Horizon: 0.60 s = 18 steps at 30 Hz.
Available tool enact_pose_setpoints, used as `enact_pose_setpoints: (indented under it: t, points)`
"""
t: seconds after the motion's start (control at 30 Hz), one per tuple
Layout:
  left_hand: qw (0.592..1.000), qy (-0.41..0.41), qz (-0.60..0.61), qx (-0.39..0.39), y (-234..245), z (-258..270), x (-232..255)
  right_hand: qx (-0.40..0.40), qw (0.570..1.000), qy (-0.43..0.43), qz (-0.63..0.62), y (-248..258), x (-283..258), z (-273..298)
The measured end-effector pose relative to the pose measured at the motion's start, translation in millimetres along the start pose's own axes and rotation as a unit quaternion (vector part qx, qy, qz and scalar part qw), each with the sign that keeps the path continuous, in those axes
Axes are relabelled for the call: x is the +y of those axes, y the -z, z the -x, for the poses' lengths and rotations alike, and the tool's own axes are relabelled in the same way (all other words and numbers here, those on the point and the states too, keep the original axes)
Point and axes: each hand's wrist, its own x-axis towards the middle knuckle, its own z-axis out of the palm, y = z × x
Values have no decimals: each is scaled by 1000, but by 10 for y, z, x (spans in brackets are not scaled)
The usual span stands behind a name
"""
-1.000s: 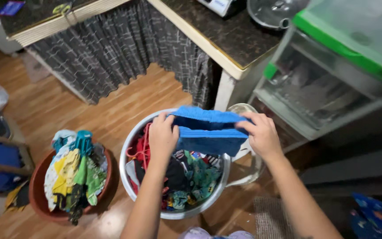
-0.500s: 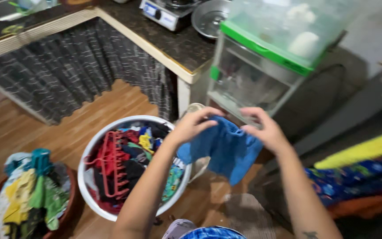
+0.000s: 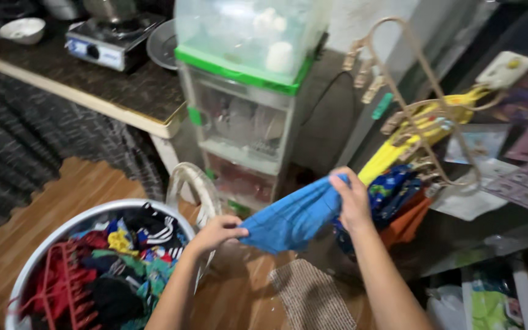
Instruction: The person removes clothes from a blue hanger and places them into a basin. They then select clothes from a large basin and hang them one by one on a wall-mounted drying rack using clothespins. The person continues to sort through the basin and hang various garments on the rack.
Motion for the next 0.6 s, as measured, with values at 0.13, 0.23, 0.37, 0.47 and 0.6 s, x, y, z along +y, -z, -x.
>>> enact_pose_setpoints:
  t: [0.13, 0.23, 0.37, 0.47, 0.6]
  points:
    - [980, -160, 1, 122, -173, -299, 319, 100, 994, -18, 45, 639, 15, 108]
    - [972, -188, 56, 129, -631, -680, 912, 148, 980, 48, 125, 750, 13, -52]
    - [931, -296, -180, 118, -1337, -1039, 1676, 319, 939, 126, -12, 577, -116, -428]
    - [899, -305, -290, 120, -1679, -1160, 2033, 360, 905, 148, -171, 439, -212, -655]
    - [871, -308, -365, 120, -1785, -1286, 2282, 389, 891, 148, -181, 529, -185, -890]
